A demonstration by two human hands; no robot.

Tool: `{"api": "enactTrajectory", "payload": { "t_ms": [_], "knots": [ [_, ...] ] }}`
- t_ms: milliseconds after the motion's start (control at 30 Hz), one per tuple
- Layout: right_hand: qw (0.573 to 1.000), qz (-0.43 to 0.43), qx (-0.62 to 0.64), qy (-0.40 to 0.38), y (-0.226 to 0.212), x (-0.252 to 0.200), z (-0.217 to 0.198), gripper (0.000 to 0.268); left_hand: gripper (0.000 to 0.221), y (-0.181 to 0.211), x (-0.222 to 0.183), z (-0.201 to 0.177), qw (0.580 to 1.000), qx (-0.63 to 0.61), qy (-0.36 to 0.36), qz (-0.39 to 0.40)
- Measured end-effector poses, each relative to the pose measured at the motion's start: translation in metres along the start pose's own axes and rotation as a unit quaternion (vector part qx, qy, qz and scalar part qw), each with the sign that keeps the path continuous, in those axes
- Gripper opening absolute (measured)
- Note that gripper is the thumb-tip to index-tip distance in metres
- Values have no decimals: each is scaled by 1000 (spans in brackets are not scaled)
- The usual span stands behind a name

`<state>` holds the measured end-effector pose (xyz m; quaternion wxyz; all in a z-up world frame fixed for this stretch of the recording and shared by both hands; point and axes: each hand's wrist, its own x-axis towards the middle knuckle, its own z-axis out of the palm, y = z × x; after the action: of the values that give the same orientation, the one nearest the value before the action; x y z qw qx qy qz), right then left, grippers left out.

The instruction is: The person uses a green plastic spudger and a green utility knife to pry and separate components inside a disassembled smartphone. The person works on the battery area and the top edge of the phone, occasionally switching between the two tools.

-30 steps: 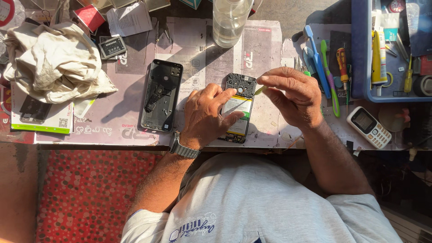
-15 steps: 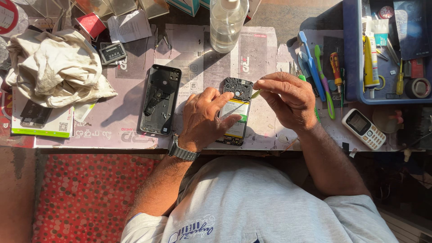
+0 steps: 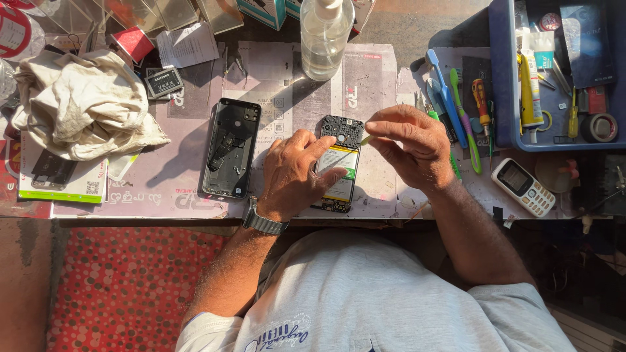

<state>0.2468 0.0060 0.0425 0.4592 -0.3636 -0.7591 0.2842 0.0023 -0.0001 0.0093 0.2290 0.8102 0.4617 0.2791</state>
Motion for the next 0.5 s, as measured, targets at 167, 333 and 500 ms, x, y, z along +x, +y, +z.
{"api": "enactTrajectory", "payload": {
  "t_ms": [167, 333, 500],
  "knots": [
    [1000, 6, 9, -3, 0, -2, 0, 24, 67, -1, -1, 1, 1000, 8, -4, 0],
    [1000, 1, -4, 0, 0, -2, 1, 24, 71, -4, -2, 3, 1000, 1, 7, 16],
    [1000, -1, -8, 18, 1, -4, 1, 26, 74, -5, -3, 4, 1000, -1, 5, 16]
  ]
}}
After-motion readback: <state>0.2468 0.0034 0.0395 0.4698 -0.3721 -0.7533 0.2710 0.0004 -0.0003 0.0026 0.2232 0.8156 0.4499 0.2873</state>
